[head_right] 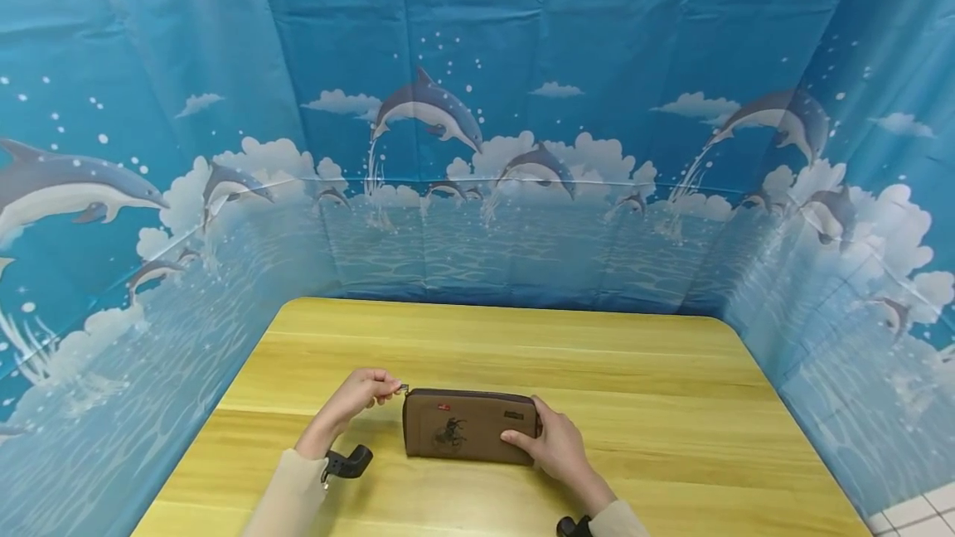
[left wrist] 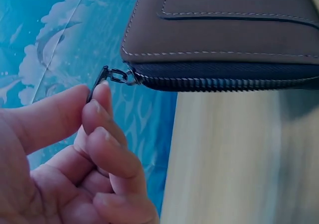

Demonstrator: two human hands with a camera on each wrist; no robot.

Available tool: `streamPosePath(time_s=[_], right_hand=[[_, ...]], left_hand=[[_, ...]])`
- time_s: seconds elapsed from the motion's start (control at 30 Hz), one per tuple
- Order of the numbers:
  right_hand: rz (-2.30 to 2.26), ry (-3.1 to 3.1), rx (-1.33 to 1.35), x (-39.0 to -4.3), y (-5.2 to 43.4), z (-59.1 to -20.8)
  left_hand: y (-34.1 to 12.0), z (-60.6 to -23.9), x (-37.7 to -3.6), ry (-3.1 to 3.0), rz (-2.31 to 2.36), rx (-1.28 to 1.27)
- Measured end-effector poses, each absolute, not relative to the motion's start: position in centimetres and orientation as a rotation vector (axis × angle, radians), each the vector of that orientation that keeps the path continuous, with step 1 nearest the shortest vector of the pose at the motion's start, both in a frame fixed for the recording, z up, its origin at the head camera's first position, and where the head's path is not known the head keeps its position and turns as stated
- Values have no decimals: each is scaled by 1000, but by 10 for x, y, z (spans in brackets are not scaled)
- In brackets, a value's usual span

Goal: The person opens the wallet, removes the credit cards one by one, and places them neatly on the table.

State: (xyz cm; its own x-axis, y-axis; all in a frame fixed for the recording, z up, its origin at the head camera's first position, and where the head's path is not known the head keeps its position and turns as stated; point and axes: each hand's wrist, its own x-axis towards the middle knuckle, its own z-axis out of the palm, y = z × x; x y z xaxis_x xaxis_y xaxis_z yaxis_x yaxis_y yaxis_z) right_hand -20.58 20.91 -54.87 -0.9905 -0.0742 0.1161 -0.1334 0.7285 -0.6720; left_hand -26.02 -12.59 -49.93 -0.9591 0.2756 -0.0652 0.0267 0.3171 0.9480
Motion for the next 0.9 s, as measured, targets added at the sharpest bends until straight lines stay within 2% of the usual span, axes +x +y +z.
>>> streamPosePath(time_s=[0.43,0.9], right_hand=[[1132,-2829,170,-206,211,-549],[1119,-2831,171,-206,209,-552]], left_hand=[[-101,-479,-263,2482,1542,371],[-85,-478,-269,2462,1488,508]])
